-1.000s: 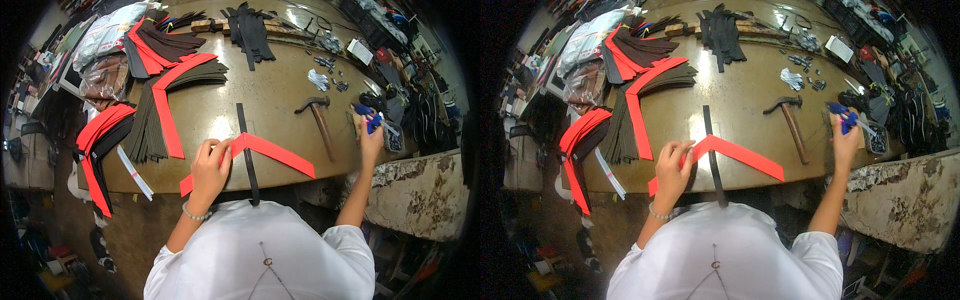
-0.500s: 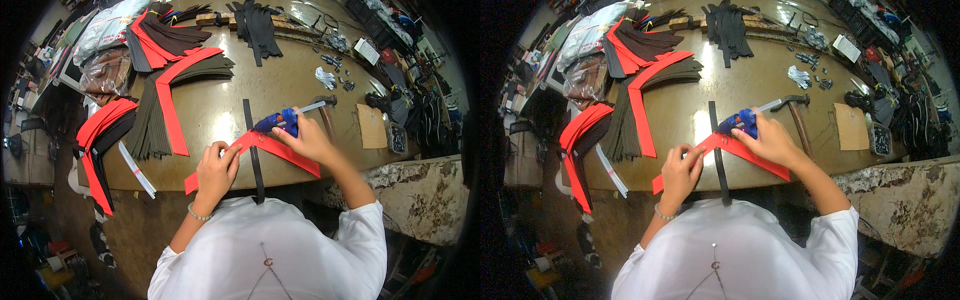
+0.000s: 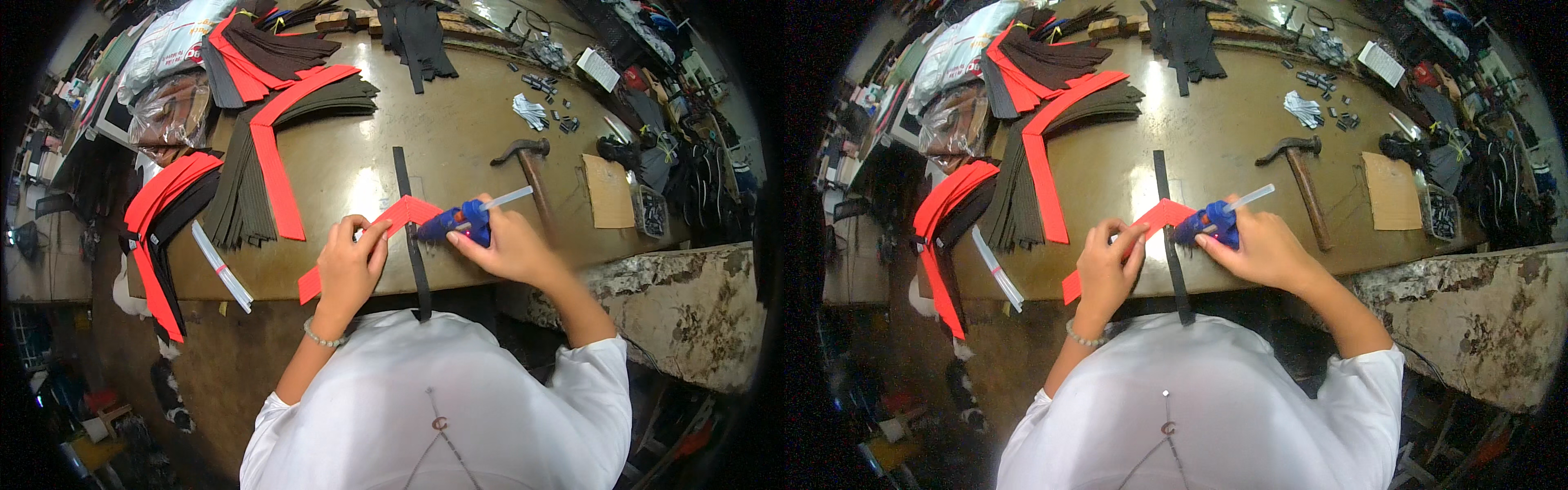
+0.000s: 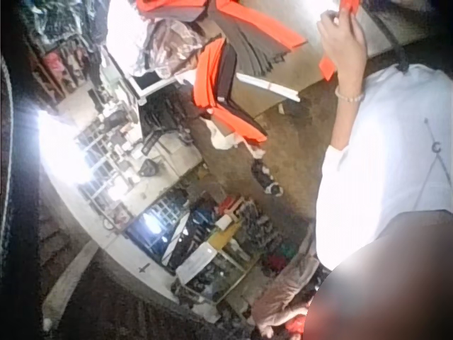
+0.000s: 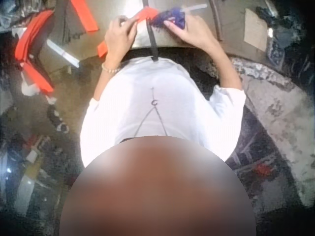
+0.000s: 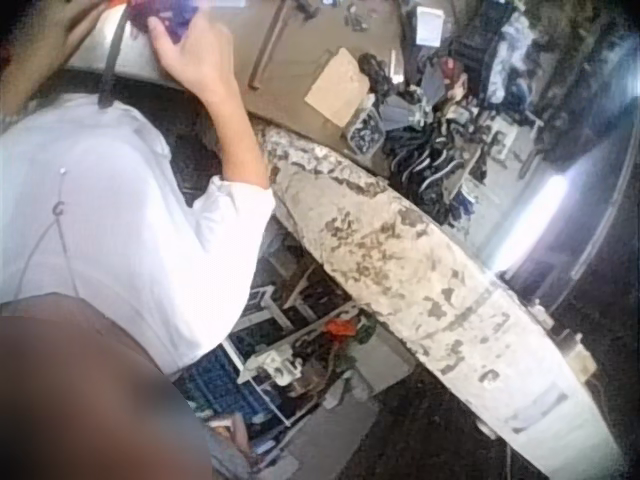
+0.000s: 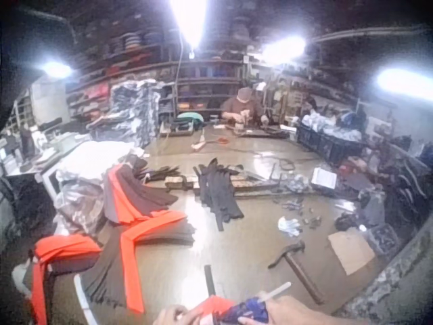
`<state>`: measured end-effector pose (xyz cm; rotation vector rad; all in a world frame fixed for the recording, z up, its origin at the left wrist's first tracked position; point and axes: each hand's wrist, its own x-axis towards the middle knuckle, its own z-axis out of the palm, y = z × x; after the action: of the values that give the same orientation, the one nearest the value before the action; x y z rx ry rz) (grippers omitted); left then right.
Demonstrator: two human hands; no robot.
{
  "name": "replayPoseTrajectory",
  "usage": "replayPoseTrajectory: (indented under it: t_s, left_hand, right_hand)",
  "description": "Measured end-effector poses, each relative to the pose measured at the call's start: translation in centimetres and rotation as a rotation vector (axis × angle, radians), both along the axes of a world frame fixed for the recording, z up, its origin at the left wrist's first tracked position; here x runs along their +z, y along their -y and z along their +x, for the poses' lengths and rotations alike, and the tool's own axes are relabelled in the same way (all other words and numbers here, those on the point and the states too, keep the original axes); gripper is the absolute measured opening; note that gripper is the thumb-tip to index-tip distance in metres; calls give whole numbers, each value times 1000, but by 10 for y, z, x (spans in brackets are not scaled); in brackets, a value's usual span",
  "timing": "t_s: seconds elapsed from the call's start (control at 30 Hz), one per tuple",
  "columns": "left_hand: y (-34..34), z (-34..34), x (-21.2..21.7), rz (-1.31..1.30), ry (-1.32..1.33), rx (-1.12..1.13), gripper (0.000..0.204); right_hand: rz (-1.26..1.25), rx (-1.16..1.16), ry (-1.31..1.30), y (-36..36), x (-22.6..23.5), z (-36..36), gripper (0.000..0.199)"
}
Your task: The person repeatedly applies hot glue to red fabric strips, attaches them to black fabric strips, and secures small metal fasteners with a hammer. The person handles the strips one at a time and places completed units on the table.
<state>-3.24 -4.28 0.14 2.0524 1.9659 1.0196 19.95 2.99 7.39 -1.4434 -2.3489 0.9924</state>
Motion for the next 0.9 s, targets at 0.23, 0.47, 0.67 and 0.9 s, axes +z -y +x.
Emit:
replayPoseTrajectory:
  t_s: [0.23,0.47,0.67,0.9]
  left_hand:
    - [1,-7,-2,-34,266,-7,44]
    - [-6,-26,11,-115,1169,-372,86]
    - [-7,-8,28,-146,864,-497,85]
    - [0,1,37,-118,612,-499,65]
  right_hand:
    - [23,-445,-627,-18,-30,87,38]
    - [357,-1277,578,-35,-50,217,70]
    - [385,-875,-97,25,13,78,43]
    - [-417,-144,-777,28,-19,-72,27]
